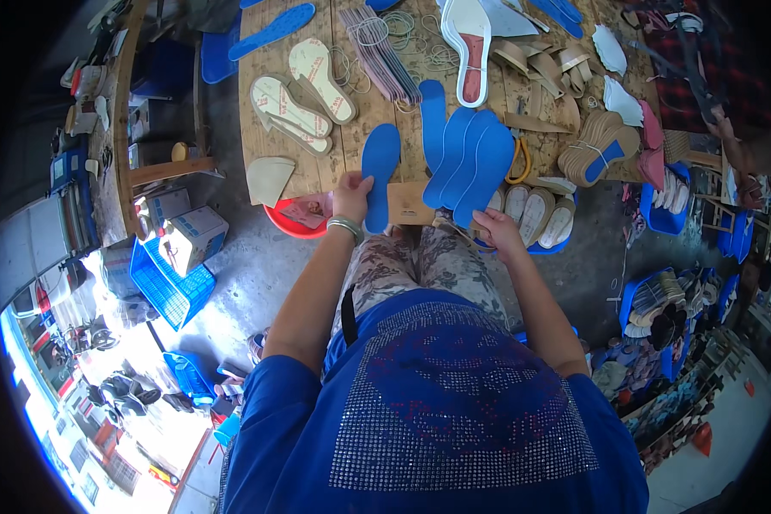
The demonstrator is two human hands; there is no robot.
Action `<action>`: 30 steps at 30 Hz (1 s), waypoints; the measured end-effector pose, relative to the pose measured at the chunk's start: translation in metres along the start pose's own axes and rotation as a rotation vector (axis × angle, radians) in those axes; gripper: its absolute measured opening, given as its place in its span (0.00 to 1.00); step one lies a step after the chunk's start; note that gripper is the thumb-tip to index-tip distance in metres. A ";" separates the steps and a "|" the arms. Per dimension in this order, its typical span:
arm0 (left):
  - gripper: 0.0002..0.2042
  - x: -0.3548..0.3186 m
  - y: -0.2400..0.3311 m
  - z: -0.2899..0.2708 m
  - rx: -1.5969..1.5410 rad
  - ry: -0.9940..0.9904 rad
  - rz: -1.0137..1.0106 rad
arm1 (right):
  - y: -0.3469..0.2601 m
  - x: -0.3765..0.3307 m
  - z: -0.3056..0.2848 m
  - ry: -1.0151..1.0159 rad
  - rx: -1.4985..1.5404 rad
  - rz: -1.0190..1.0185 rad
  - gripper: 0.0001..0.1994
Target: The person assembles slipper components by hand at a wooden workbench. They pick up blue insoles and beige soles, align them, and press them together. The person handles multiple pairs sequentially, placing finished units on the table while another worker operates nearby.
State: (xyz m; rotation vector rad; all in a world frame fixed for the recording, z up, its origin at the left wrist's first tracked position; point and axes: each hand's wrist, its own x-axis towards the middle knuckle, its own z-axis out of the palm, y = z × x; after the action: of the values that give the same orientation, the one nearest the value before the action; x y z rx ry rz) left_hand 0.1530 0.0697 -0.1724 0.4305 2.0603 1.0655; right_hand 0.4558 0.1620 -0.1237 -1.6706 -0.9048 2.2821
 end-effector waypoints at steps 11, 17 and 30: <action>0.17 -0.012 0.064 0.098 0.197 -0.179 0.051 | 0.000 0.026 0.010 -0.040 -0.054 0.095 0.15; 0.19 0.004 0.039 0.129 0.153 -0.176 -0.127 | 0.014 0.046 0.020 -0.200 0.063 0.081 0.18; 0.14 -0.042 0.063 0.074 0.042 -0.272 -0.047 | -0.001 -0.020 -0.003 -0.127 -0.080 0.025 0.14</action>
State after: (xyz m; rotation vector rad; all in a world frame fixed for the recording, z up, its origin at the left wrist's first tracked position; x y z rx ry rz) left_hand 0.2337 0.1223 -0.1285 0.5160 1.8439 0.8848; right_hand 0.4654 0.1543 -0.1080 -1.5920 -1.0199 2.4225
